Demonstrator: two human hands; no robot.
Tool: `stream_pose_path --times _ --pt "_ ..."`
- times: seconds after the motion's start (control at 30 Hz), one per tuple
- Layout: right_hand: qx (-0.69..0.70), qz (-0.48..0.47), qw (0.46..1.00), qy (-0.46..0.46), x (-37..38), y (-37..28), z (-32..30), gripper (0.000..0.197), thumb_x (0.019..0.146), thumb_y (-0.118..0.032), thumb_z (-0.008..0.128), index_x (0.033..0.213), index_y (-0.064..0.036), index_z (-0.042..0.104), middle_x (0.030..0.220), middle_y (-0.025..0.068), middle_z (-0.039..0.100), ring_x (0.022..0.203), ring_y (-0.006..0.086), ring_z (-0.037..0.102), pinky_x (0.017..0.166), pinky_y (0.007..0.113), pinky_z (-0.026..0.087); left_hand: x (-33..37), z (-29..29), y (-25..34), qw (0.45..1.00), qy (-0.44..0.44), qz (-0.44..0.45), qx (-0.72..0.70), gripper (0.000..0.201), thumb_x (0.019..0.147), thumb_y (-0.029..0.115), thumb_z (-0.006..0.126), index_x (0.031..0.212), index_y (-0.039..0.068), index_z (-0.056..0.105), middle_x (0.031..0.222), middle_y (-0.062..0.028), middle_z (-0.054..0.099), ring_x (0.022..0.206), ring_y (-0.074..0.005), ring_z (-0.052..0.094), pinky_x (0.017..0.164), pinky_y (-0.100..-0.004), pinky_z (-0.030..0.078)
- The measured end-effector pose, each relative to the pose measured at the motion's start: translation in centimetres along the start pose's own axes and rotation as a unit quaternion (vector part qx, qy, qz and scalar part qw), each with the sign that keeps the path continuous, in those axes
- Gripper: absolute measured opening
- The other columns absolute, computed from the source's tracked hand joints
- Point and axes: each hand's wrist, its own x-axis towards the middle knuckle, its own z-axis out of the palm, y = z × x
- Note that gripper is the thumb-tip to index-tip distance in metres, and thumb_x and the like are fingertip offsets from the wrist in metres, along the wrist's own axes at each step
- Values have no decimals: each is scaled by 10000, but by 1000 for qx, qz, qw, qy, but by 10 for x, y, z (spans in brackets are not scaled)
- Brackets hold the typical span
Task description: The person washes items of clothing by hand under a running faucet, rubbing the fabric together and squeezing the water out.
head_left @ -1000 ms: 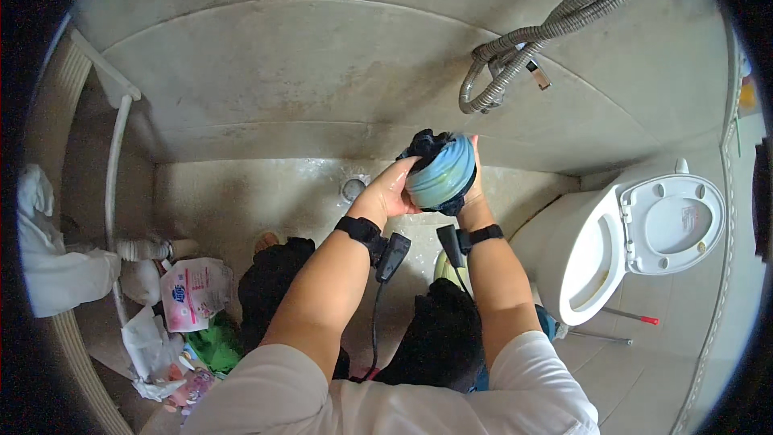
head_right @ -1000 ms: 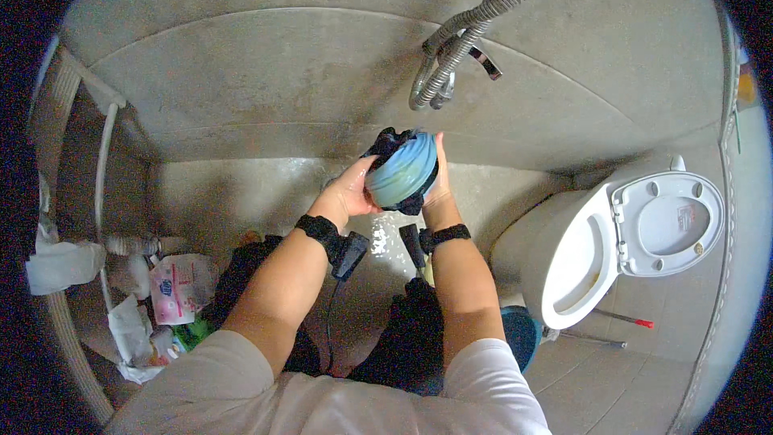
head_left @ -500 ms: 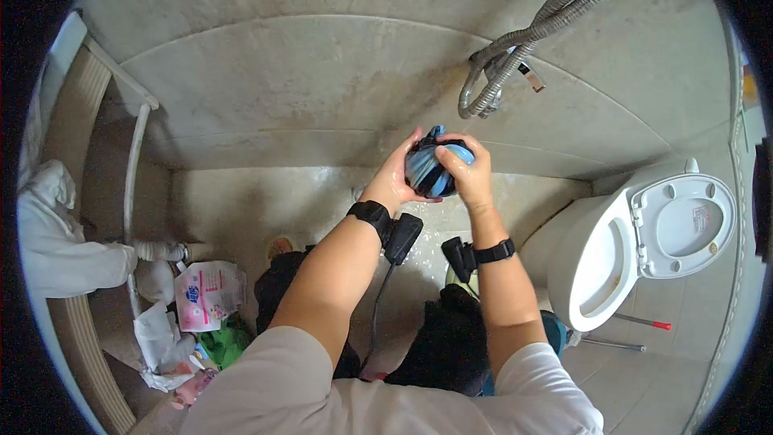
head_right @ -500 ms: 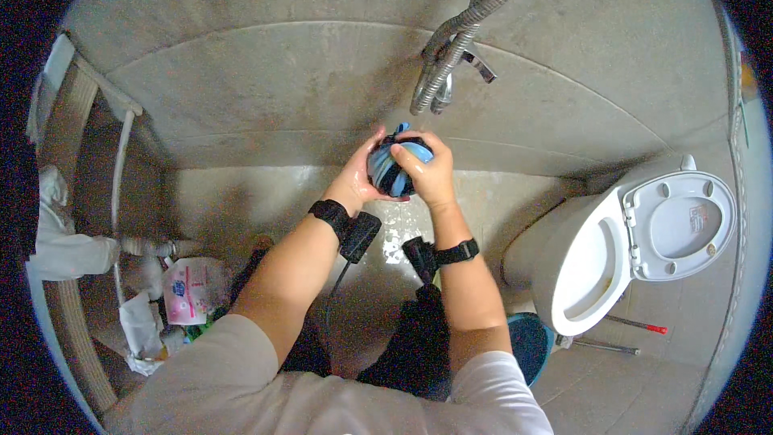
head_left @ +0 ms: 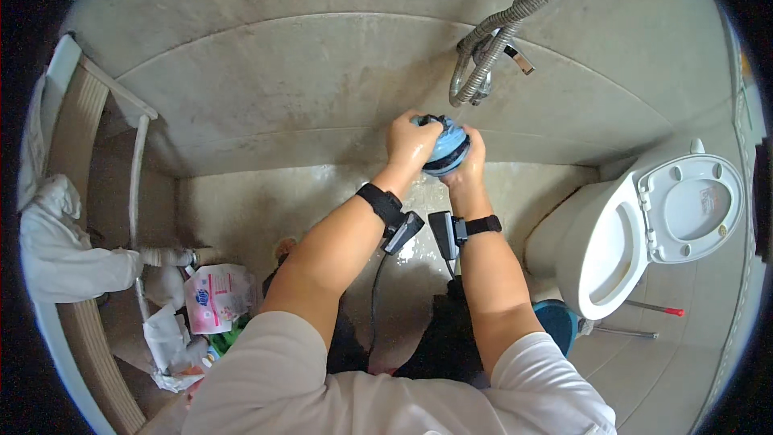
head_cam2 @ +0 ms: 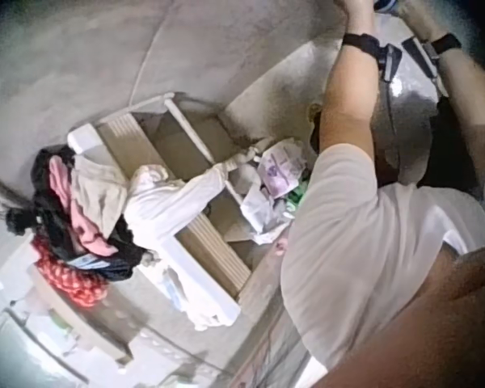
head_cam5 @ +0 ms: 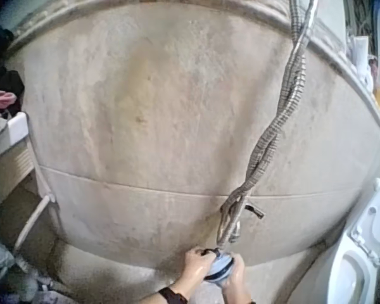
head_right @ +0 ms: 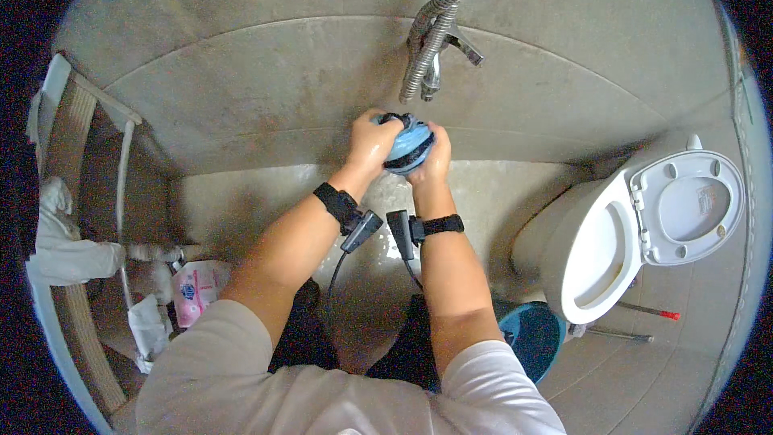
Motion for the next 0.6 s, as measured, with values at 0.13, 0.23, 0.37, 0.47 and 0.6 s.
stream_pose_path --times 0.13,0.23,0.37,0.47,0.6 --pt "41 80 995 -48 -14 4 7 444 861 -444 474 1027 -46 581 1006 148 621 930 295 600 885 442 453 -7 -15 3 952 24 249 175 225 646 173 688 771 1 613 829 -174 575 825 -316 571 743 -357 461" --pt "37 147 983 -99 -27 2 13 474 864 -480 466 1074 -67 569 1092 154 590 991 306 577 926 478 424 -22 -31 6 950 6 271 154 239 664 166 696 816 2 609 910 -156 554 910 -320 535 809 -376 438" --pt "16 200 969 -141 -22 -5 13 467 844 -509 480 1077 -113 565 1074 143 583 1008 311 562 884 545 434 -32 -37 21 907 -4 382 180 207 679 143 693 840 43 610 949 -149 557 865 -313 559 761 -388 461" --pt "-10 207 974 -90 -13 -8 15 386 826 -463 503 1002 -130 588 1013 127 602 948 310 584 845 546 454 -31 -35 34 903 -29 387 182 168 661 129 676 804 63 615 899 -112 578 861 -315 564 741 -387 466" --pt "46 226 969 -87 -12 -4 7 333 818 -396 506 959 -108 595 997 124 612 919 312 595 829 527 465 -28 -21 48 834 -116 464 275 160 640 171 652 765 74 625 836 -86 594 849 -305 570 722 -402 465"
